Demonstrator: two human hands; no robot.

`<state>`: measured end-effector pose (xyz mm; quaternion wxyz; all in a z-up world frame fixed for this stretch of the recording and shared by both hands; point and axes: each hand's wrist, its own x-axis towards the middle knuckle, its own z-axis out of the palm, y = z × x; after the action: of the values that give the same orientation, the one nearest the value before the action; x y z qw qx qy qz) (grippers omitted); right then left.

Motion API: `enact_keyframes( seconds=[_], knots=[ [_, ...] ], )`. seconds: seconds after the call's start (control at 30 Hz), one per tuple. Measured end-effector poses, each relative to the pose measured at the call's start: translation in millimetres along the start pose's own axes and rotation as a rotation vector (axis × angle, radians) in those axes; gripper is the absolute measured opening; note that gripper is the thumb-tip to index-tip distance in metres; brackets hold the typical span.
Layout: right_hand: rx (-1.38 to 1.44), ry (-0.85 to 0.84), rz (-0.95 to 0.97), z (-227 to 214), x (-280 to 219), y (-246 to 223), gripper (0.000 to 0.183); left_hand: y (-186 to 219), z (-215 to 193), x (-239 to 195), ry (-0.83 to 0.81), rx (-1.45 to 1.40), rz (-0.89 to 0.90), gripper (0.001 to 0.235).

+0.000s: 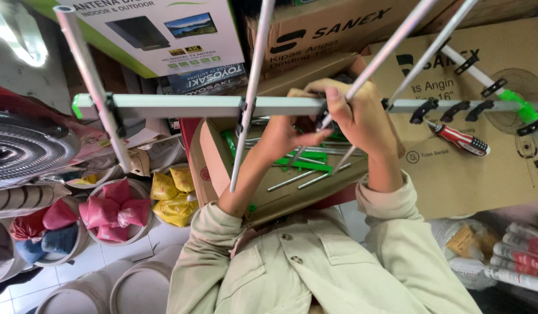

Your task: The person assembles a TV antenna by sliding metal rods into a plastic bracket and securing them along a central rail.

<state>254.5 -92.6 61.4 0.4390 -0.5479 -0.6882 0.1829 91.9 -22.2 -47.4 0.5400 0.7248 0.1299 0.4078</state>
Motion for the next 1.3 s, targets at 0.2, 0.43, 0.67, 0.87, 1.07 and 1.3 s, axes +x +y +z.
enact_keyframes(
  seconds=[0.2,0.43,0.67,0.87,1.07,1.3],
  knots=[
    [-0.033,0.067,0.031,0.9,6.1,-2.5,0.048,8.2,2.1,4.4,0.011,-0.155,-0.004,0.055],
    [0.082,0.049,0.231,3.2,8.8,0.8,0.042,9.4,3.8,-0.5,0.044,-0.2,-0.121,0.057],
    [0.31,0.056,0.17,-3.3,9.0,-13.7,0.051,24.3,0.6,5.1,0.076,-0.215,-0.002,0.046],
    [0.052,0.246,0.182,-24.3,-66.8,-33.1,0.032,26.6,-7.1,4.6,0.096,-0.374,-0.206,0.037],
    [-0.238,-0.762,0.182,30.5,-110.1,37.2,0.022,20.2,-6.1,5.9,0.116,-0.375,-0.229,0.036],
    [-0.687,-0.977,0.355,136.5,-140.9,136.9,0.085,14.6,-4.7,6.9,0.206,-0.372,-0.213,0.038]
  ],
)
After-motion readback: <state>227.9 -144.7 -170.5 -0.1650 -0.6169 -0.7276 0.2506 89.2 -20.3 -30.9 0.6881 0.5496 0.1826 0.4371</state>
